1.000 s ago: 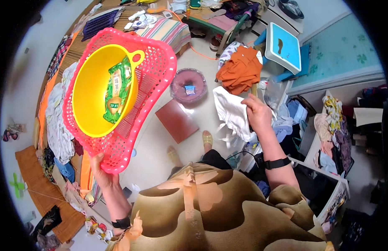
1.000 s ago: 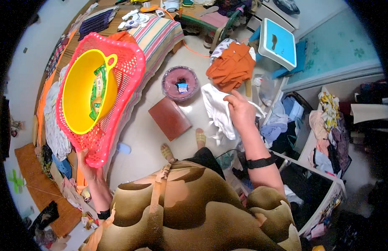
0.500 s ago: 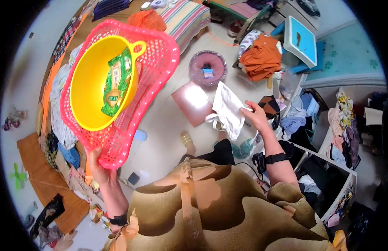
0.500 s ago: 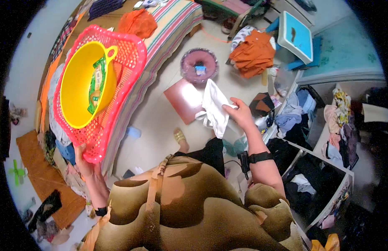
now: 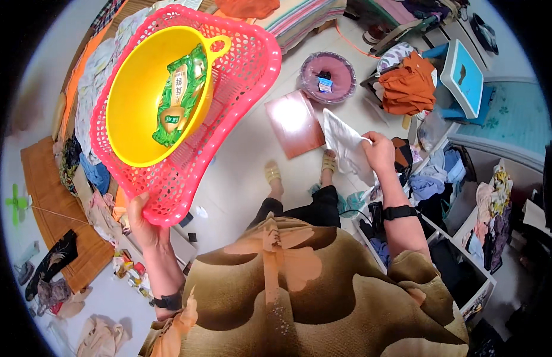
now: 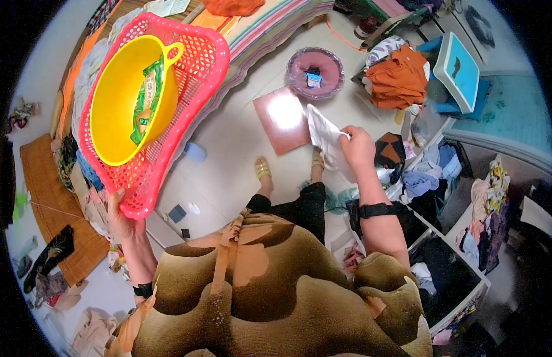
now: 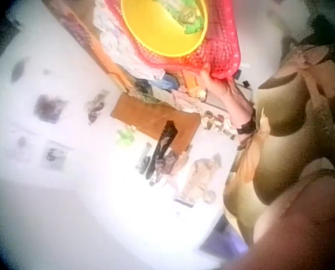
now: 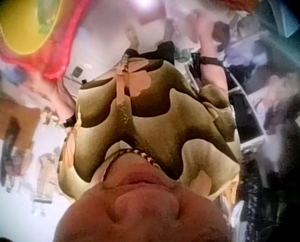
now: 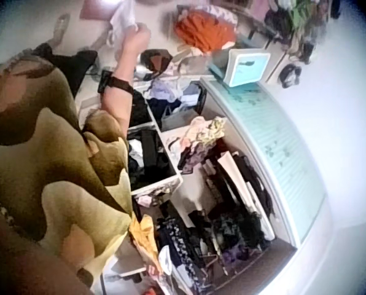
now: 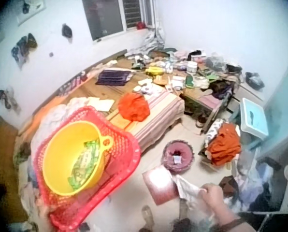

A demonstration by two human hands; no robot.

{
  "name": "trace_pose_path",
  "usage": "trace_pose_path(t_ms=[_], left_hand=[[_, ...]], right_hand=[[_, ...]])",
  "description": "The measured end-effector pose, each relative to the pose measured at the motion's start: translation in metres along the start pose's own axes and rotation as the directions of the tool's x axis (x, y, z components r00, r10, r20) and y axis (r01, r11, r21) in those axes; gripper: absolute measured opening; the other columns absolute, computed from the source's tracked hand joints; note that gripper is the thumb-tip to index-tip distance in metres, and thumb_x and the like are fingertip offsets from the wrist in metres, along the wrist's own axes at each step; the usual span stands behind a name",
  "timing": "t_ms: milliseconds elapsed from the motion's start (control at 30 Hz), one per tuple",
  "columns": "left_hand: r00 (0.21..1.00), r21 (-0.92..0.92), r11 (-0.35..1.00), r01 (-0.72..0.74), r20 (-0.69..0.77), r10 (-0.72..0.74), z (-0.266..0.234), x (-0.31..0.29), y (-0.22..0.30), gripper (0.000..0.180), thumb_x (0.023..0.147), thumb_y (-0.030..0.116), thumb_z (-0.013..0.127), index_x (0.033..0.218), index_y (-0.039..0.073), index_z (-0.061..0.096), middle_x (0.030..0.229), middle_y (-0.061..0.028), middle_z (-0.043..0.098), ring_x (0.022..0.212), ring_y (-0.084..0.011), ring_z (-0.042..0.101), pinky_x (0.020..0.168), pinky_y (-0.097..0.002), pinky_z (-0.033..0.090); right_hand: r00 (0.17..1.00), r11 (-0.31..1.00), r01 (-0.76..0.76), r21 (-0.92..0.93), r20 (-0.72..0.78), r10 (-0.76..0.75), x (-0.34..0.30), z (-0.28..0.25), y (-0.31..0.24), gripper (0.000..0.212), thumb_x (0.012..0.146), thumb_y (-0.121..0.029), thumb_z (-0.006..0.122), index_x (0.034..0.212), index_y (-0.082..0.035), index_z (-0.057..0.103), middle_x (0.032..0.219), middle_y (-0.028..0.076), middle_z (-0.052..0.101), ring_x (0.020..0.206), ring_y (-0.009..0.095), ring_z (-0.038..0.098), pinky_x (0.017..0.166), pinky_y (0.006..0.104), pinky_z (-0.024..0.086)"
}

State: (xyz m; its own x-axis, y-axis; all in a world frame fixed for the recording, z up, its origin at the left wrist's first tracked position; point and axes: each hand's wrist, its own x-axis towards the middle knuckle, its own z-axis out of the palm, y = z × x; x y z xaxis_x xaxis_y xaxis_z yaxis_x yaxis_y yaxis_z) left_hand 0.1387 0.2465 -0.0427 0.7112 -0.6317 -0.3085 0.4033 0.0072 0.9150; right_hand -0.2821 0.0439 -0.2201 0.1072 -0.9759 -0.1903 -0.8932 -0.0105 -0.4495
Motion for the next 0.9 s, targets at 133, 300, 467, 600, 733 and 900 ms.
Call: trace_pose_path(t_ms=[133, 300, 467, 600, 733, 900], left_hand=[[1.000, 0.020, 1.000, -0.012, 0.018, 0.012, 0.001, 0.004, 0.002, 0.061, 0.077, 0.006, 0.053, 0.137, -0.001, 0.038, 0.128, -0.0152, 0.052, 0.115, -0.0271, 0.055, 0.099, -0.0393, 0.045], [0.999, 0.033, 0.999, -0.043, -0.016, 0.044, 0.000, -0.002, 0.003, 0.062, 0.077, 0.005, 0.052, 0.137, -0.001, 0.037, 0.129, -0.0157, 0.052, 0.116, -0.0273, 0.055, 0.100, -0.0397, 0.045], [0.999, -0.001, 1.000, -0.016, -0.041, 0.015, -0.012, -0.001, 0.004, 0.060, 0.077, 0.005, 0.052, 0.136, -0.001, 0.039, 0.127, -0.0151, 0.053, 0.114, -0.0274, 0.056, 0.099, -0.0402, 0.045], [0.999, 0.013, 0.999, -0.044, -0.012, 0.044, -0.013, 0.002, 0.000, 0.057, 0.078, 0.006, 0.053, 0.134, -0.002, 0.040, 0.124, -0.0151, 0.055, 0.111, -0.0274, 0.058, 0.097, -0.0402, 0.047], [1.000, 0.007, 1.000, -0.009, 0.004, 0.009, -0.002, -0.002, 0.002, 0.056, 0.078, 0.008, 0.055, 0.132, -0.002, 0.042, 0.122, -0.0152, 0.057, 0.108, -0.0269, 0.059, 0.095, -0.0396, 0.048], [0.998, 0.059, 0.997, 0.059, -0.031, -0.057, -0.008, 0.001, -0.004, 0.057, 0.079, 0.008, 0.057, 0.133, -0.003, 0.042, 0.120, -0.0149, 0.058, 0.108, -0.0266, 0.060, 0.096, -0.0408, 0.048]], right_hand=[[0.993, 0.994, 0.105, 0.006, -0.047, -0.104, 0.002, -0.015, -0.042, 0.018, 0.076, -0.020, 0.062, 0.088, -0.008, 0.070, 0.087, 0.014, 0.064, 0.080, 0.035, 0.062, 0.073, 0.0435, 0.049], [0.999, 0.990, 0.034, 0.140, -0.013, -0.032, -0.005, 0.009, -0.057, 0.020, 0.076, -0.018, 0.062, 0.091, -0.007, 0.070, 0.085, 0.014, 0.066, 0.075, 0.030, 0.065, 0.072, 0.0382, 0.050], [0.964, 0.775, -0.265, 0.573, 0.166, 0.207, 0.012, 0.040, -0.013, 0.022, 0.079, -0.013, 0.063, 0.095, 0.000, 0.069, 0.080, 0.008, 0.068, 0.068, 0.016, 0.062, 0.067, 0.0282, 0.049], [0.916, 0.655, -0.400, 0.641, 0.304, 0.262, 0.008, 0.036, -0.007, 0.018, 0.078, -0.010, 0.064, 0.092, 0.002, 0.068, 0.078, 0.004, 0.066, 0.067, 0.011, 0.058, 0.061, 0.0263, 0.047], [0.898, 0.627, -0.439, 0.644, 0.329, 0.291, -0.002, 0.043, 0.008, 0.018, 0.077, -0.011, 0.066, 0.090, 0.000, 0.068, 0.078, 0.004, 0.065, 0.063, 0.011, 0.057, 0.057, 0.0251, 0.045], [0.821, 0.682, -0.563, 0.467, 0.405, 0.401, -0.020, 0.035, 0.021, 0.025, 0.074, -0.019, 0.072, 0.093, -0.004, 0.068, 0.078, 0.006, 0.066, 0.063, 0.014, 0.059, 0.060, 0.0277, 0.049]])
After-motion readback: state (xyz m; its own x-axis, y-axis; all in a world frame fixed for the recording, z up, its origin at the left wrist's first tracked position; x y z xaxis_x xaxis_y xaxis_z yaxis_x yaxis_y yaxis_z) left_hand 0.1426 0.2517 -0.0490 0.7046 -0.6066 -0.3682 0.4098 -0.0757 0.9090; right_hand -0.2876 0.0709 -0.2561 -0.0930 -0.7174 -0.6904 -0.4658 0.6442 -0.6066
